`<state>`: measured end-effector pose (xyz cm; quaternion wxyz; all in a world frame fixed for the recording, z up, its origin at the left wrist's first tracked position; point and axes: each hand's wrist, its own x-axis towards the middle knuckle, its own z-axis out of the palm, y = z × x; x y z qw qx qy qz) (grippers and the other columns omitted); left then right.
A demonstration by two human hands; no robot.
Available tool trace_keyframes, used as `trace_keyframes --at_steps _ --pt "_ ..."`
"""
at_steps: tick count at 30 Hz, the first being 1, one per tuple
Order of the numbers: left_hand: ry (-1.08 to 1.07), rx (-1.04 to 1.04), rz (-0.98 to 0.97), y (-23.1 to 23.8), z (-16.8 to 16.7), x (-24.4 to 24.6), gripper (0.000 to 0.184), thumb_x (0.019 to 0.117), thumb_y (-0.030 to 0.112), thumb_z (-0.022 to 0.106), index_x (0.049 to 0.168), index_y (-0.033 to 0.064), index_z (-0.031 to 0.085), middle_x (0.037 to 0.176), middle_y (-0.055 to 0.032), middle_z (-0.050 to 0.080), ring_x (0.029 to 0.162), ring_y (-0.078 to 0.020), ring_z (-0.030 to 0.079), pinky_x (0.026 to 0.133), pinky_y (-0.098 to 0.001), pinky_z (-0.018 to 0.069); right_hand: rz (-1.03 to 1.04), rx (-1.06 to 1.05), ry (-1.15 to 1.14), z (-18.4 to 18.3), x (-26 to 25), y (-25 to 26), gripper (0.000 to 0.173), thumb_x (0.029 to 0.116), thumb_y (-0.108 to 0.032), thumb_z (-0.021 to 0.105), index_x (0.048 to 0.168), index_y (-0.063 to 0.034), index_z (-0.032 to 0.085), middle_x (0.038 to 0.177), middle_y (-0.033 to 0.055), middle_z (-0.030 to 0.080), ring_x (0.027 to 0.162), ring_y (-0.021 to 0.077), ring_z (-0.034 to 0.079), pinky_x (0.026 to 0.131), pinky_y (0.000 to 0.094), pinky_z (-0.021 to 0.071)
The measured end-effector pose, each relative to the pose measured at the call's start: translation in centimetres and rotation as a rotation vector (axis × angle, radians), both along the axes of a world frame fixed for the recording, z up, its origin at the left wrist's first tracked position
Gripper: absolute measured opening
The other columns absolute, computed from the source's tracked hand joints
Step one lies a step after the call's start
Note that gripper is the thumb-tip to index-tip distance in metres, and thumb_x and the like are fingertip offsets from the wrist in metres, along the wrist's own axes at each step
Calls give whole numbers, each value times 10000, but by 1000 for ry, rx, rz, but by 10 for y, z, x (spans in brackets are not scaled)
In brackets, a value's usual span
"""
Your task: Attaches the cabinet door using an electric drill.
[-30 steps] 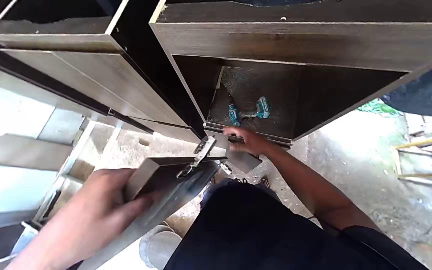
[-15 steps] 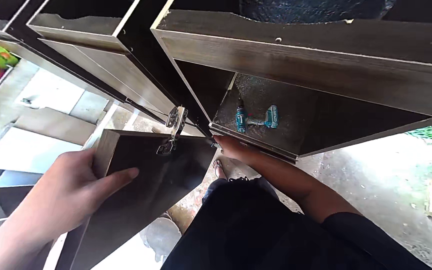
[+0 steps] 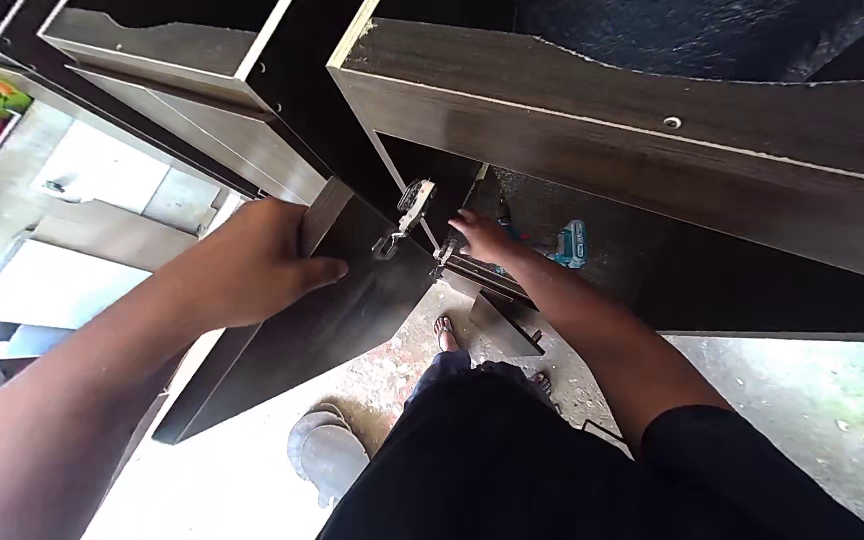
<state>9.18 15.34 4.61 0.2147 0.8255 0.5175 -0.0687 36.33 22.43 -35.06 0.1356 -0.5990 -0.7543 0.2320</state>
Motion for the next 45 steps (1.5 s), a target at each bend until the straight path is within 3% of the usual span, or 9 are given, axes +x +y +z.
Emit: trace_keyframes --at_steps 7,11,18,24,30,34,37,41,45 --pt "68 -10 32 38 -13 27 186 912 256 797 842 143 665 674 -12 650 600 -152 632 563 -408 531 -277 -179 -95 -53 75 -43 536 875 -198 771 1379 -92 622 1427 235 563 1312 443 546 1028 667 478" --pt "90 -32 85 52 -28 42 224 914 253 796 840 100 651 676 -52 640 601 -189 625 566 -429 520 -360 -247 -167 -57 102 -73 589 882 -236 794 1416 -80 601 1450 264 533 1374 466 466 1107 682 375" --pt "136 -14 99 75 -36 54 266 921 266 787 828 75 627 688 -84 608 626 -234 603 591 -461 495 -258 -317 -310 -43 111 -85 586 851 -71 748 1408 -16 574 1416 271 539 1341 438 509 1085 609 444" --pt "122 26 133 94 -35 54 288 887 268 822 829 63 627 691 -101 605 632 -246 595 591 -477 486 -242 -366 -332 -52 103 -72 734 869 -15 713 1538 -20 411 1404 279 550 1329 443 523 1104 604 421" --pt "13 18 126 106 -37 50 415 844 140 848 1197 116 631 971 -117 699 882 -269 687 786 -550 554 -327 -336 -289 -65 95 -55 687 899 -13 655 1545 -72 428 1397 246 592 1304 458 553 1032 673 450" --pt "-8 12 152 102 -37 52 412 852 123 836 1211 128 635 992 -103 701 898 -244 683 801 -522 550 -369 -272 -295 -83 94 -54 689 872 -25 697 1522 -86 477 1424 225 583 1334 442 532 1081 684 392" --pt "-11 8 163 102 -36 52 394 852 111 824 1203 122 645 1001 -103 704 904 -240 685 815 -509 550 -374 -222 -217 -78 95 -60 708 853 -32 725 1517 -84 485 1439 230 563 1364 442 494 1121 682 338" --pt "-66 -16 145 104 -37 51 447 831 52 814 1234 119 634 1035 -102 707 922 -222 691 824 -481 564 -356 -139 57 -55 105 -75 718 807 -36 776 1474 -47 511 1370 246 590 1320 430 531 1095 638 412" --pt "-87 -37 151 103 -37 50 463 832 37 801 1252 126 627 1049 -103 706 934 -218 690 826 -474 562 -301 8 471 -5 106 -99 660 835 -86 799 1434 -18 533 1320 203 638 1215 305 635 1070 500 506"
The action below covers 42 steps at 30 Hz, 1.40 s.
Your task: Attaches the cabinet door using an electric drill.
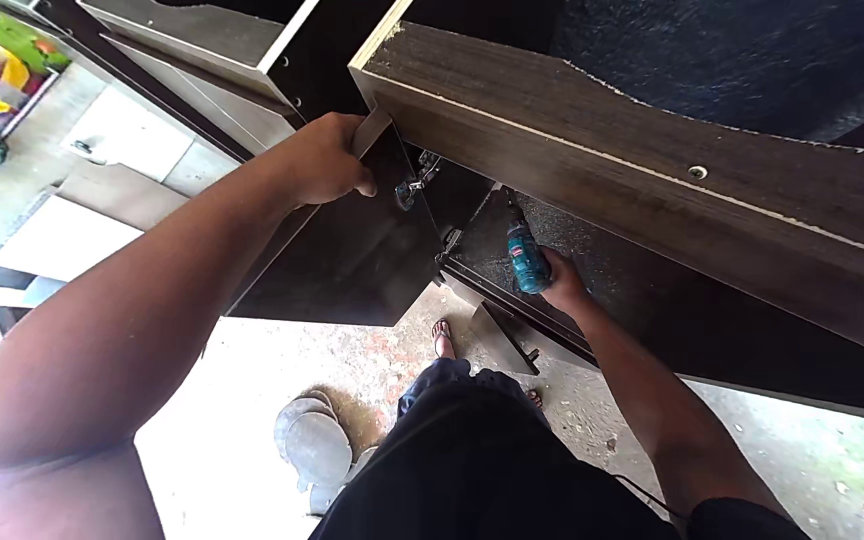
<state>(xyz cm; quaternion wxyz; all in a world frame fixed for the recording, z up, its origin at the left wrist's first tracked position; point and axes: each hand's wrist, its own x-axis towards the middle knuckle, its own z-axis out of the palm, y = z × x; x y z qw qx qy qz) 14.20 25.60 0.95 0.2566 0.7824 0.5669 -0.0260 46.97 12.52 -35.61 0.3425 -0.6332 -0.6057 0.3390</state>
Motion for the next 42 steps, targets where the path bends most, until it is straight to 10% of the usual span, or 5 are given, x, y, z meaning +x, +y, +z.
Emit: trace_keyframes --at_steps 9,19,42 --pt "-4 -6 58 -4 1 1 426 832 28 793 1217 105 627 1035 -112 689 920 -219 668 812 -464 543 -131 220 272 54 -19 -14 613 870 -453 783 1293 -29 650 1216 125 708 1147 159 675 1040 409 542" --pt "-15 -1 61 -4 0 -1 421 822 20 789 1204 103 634 1043 -115 695 937 -225 672 825 -478 545 -1 328 590 92 -28 7 374 869 -185 774 1162 16 659 1030 57 722 953 95 696 924 311 584" --pt "-57 -25 43 -2 0 -1 522 813 -8 794 1281 127 607 1108 -108 702 991 -217 689 874 -461 562 63 251 459 128 -36 41 191 890 -139 726 1038 -22 698 874 -1 712 792 35 675 800 248 587"
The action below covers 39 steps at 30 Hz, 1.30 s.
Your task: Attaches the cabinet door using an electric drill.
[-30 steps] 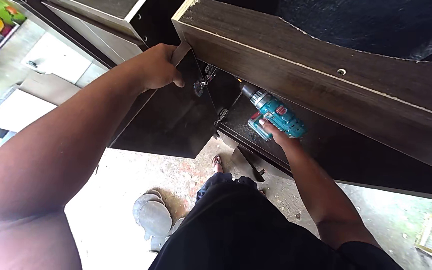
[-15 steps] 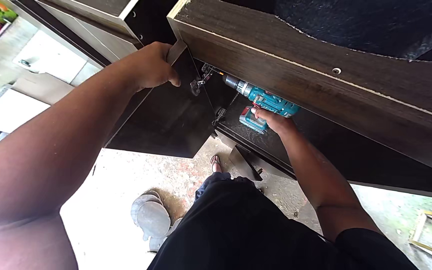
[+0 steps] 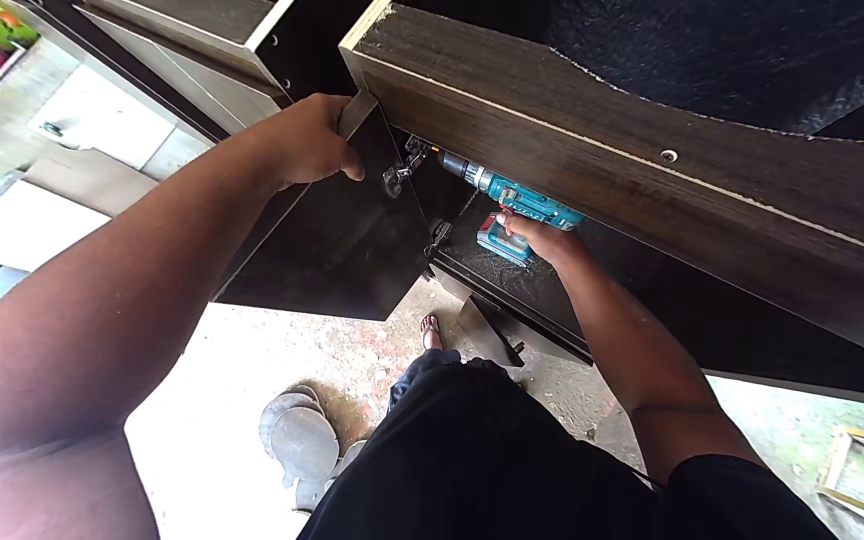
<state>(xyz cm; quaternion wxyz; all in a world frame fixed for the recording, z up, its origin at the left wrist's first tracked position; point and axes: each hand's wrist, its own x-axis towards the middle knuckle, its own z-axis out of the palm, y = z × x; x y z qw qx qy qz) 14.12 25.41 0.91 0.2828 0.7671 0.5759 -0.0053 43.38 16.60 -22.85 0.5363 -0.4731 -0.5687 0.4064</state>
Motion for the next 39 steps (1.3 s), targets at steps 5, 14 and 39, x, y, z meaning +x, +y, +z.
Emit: trace_keyframes --at_steps 5,14,39 --pt "-22 -4 -32 3 0 -1 634 815 -30 790 1374 160 556 1190 -121 683 1065 -237 678 920 -486 554 1 -32 -50 6 2 1 174 898 -128 711 1038 -26 704 865 -16 704 776 6 653 795 219 570" --pt "-37 -27 -26 7 -1 -5 629 802 -31 796 1357 169 578 1179 -86 702 1052 -195 692 920 -440 569 -57 -50 -135 17 1 0 355 883 -136 749 1153 80 664 1062 134 705 974 50 663 921 235 544" --pt "25 -55 -86 19 4 -9 462 838 28 803 1252 104 611 1053 -99 712 944 -208 701 849 -449 577 88 -81 -294 23 -2 13 407 948 -58 680 1303 120 594 1293 254 638 1243 182 602 1090 266 443"
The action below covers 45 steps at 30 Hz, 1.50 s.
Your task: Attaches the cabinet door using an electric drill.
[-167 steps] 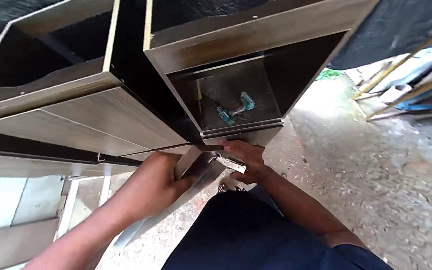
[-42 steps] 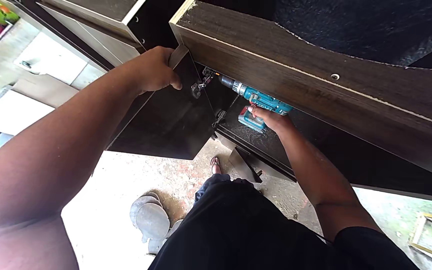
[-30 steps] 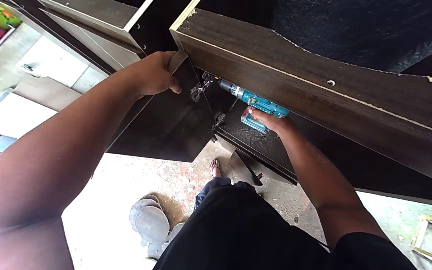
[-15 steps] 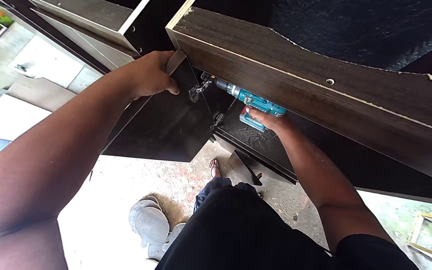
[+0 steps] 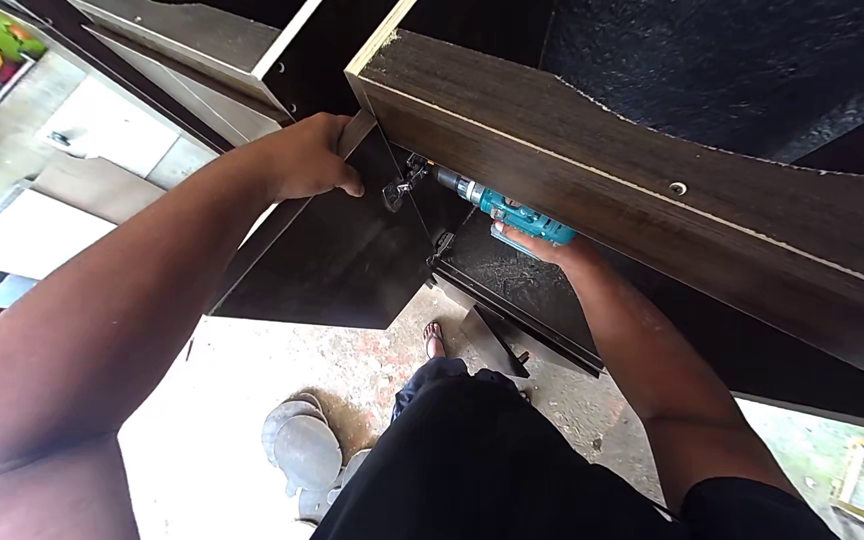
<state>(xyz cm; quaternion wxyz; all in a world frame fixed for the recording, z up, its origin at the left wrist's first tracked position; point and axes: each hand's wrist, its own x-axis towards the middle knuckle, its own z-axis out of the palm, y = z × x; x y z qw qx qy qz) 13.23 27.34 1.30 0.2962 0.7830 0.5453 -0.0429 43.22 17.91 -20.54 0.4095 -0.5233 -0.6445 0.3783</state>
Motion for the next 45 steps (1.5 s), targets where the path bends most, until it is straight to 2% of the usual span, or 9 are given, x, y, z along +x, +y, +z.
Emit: trace_keyframes --at_steps 12,17,25,27,30,32,36,40,45 --pt "-43 -47 3 -5 0 -1 399 813 -20 802 1165 68 635 1004 -98 718 899 -184 701 822 -400 580 16 31 -23 21 -1 -15 505 947 -188 732 1352 70 576 1335 222 625 1270 173 582 1115 295 424" --pt "-7 10 0 -7 -5 -2 248 895 178 798 1069 67 662 909 -83 700 824 -178 674 778 -417 553 -44 252 163 -17 -2 -24 591 853 -262 840 1304 47 614 1269 135 679 1213 101 629 1091 278 489" --pt "91 534 31 -47 19 -11 667 991 606 544 1362 53 562 1097 -288 670 1018 -495 660 887 -743 472 -206 -96 269 -72 14 -98 414 873 -338 804 1148 -47 698 956 70 741 828 156 706 831 398 604" --pt "-88 846 -48 -92 23 -11 472 1053 405 454 1315 36 591 881 -174 641 720 -308 605 666 -541 488 -268 -167 322 -85 20 -123 413 859 -293 809 1152 -27 688 947 77 743 827 159 715 824 382 616" --pt "-658 657 -43 -166 -44 13 313 986 124 393 1167 10 621 919 -9 620 704 -38 537 626 -237 470 -313 -266 385 -114 26 -162 423 858 -260 810 1141 25 677 945 88 737 845 146 705 850 351 604" --pt "-880 116 225 -192 -140 41 276 961 65 418 1111 26 646 839 -3 639 605 -69 551 532 -255 490 -338 -325 403 -127 26 -186 435 858 -240 807 1159 43 671 952 87 739 841 137 705 855 341 605" --pt "-884 -688 732 -184 -307 86 255 1045 23 394 1216 -22 578 965 -60 668 776 -126 643 729 -307 557 -362 -462 440 -134 25 -225 438 886 -193 783 1230 42 648 963 100 734 786 164 694 793 350 611" --pt "-1082 -762 1029 -155 -352 118 253 1045 -63 426 1288 -115 471 1080 -209 711 945 -236 738 893 -365 602 -354 -502 485 -148 19 -230 423 873 -189 784 1210 34 658 920 93 726 742 163 682 742 330 606" --pt "-1065 -652 1197 -120 -401 129 204 1038 10 536 1205 -106 538 929 -183 728 786 -224 746 764 -346 632 -384 -502 514 -177 -1 -208 421 864 -206 804 1181 32 661 924 91 734 760 170 694 751 324 609"
